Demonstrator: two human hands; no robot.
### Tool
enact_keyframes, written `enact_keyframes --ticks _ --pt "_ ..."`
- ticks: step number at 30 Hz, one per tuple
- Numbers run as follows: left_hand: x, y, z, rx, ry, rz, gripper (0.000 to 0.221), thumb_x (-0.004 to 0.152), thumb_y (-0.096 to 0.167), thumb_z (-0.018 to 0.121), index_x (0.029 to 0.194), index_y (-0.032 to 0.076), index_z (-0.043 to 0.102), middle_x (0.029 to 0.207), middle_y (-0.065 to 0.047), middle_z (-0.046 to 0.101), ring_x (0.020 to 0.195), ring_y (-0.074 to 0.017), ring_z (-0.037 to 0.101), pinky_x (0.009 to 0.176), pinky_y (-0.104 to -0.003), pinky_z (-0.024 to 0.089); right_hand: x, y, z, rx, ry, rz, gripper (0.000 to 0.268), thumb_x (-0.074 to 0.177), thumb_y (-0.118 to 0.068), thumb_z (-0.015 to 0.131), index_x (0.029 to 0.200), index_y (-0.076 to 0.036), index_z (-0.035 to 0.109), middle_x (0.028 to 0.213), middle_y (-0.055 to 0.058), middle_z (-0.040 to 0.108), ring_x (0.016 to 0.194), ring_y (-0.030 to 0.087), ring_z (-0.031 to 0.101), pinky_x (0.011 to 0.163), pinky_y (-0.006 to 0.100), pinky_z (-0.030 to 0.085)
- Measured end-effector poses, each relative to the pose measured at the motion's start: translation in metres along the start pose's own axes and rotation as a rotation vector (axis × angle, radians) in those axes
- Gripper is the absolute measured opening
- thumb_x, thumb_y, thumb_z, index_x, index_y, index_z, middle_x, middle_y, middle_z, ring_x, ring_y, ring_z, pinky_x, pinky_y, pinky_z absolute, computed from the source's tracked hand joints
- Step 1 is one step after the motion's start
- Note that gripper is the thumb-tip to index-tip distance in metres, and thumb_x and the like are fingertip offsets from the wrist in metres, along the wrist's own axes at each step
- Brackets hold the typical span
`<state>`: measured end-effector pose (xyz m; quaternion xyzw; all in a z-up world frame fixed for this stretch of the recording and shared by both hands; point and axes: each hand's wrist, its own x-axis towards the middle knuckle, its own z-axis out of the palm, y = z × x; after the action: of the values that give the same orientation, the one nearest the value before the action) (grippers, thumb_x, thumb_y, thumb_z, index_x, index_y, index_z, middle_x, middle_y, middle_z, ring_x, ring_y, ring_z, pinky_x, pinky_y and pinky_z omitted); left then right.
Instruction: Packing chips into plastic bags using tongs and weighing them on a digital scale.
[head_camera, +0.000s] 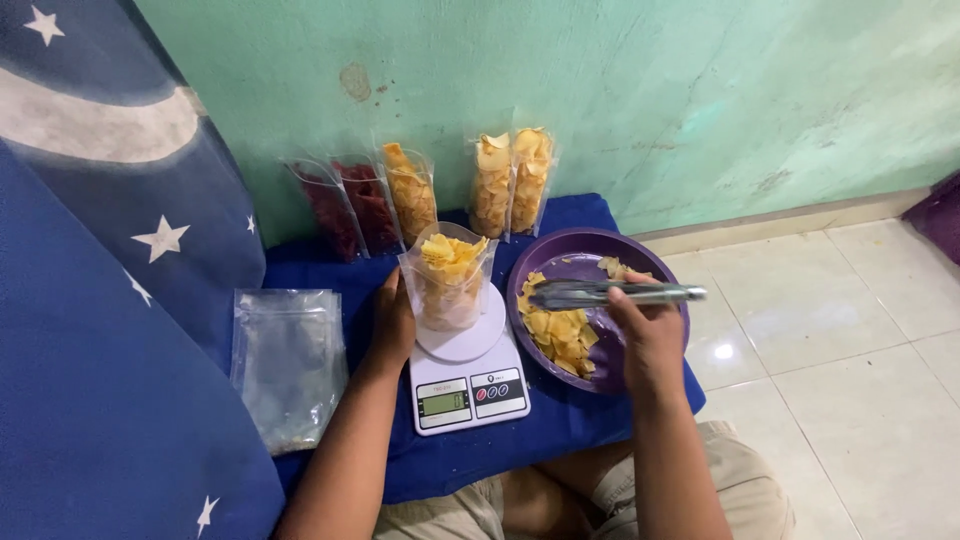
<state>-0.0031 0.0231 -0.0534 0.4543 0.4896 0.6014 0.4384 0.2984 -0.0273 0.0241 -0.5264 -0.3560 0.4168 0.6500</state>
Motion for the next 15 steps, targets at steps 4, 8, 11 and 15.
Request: enact_keyframes --ticks 4,8,11,15 --pt "0.005 -0.002 -0.002 -0.019 -0.009 -0.015 0.066 0.1 0.053 0.053 0.144 0.004 0.058 0.136 -0.02 0.066 0.128 -0.0314 0.061 0.117 -0.049 0.04 -0.006 0.007 -0.015 -0.068 0.151 -0.15 0.056 0.086 -0.023 0.089 0.126 0.001 0.06 0.109 0.019 0.062 0.098 0.022 0.061 0.091 0.037 0.055" --pt "0.007 -0.011 -0.005 -0.037 -0.012 -0.009 0.064 0.099 0.051 0.055 0.143 0.005 0.06 0.131 -0.018 0.068 0.123 -0.0284 0.063 0.114 -0.048 0.043 -0.004 0.023 -0.033 -0.353 0.321 -0.272 0.052 0.079 -0.029 0.101 0.111 -0.006 0.066 0.098 0.018 0.071 0.087 0.022 0.072 0.08 0.032 0.057" --pt "0.007 -0.012 -0.006 -0.026 -0.012 -0.004 0.066 0.1 0.055 0.054 0.143 0.006 0.06 0.128 -0.017 0.069 0.119 -0.0271 0.065 0.111 -0.047 0.045 -0.001 0.031 -0.037 -0.436 0.371 -0.286 0.051 0.078 -0.029 0.102 0.107 -0.006 0.067 0.093 0.018 0.072 0.082 0.022 0.072 0.075 0.031 0.056" --pt "0.008 -0.015 -0.004 -0.049 -0.016 0.017 0.068 0.098 0.057 0.055 0.143 0.006 0.06 0.125 -0.015 0.07 0.117 -0.0246 0.064 0.11 -0.048 0.045 -0.007 0.024 -0.024 -0.331 0.328 -0.268 0.046 0.077 -0.021 0.1 0.104 -0.006 0.066 0.09 0.016 0.072 0.08 0.019 0.07 0.076 0.029 0.056"
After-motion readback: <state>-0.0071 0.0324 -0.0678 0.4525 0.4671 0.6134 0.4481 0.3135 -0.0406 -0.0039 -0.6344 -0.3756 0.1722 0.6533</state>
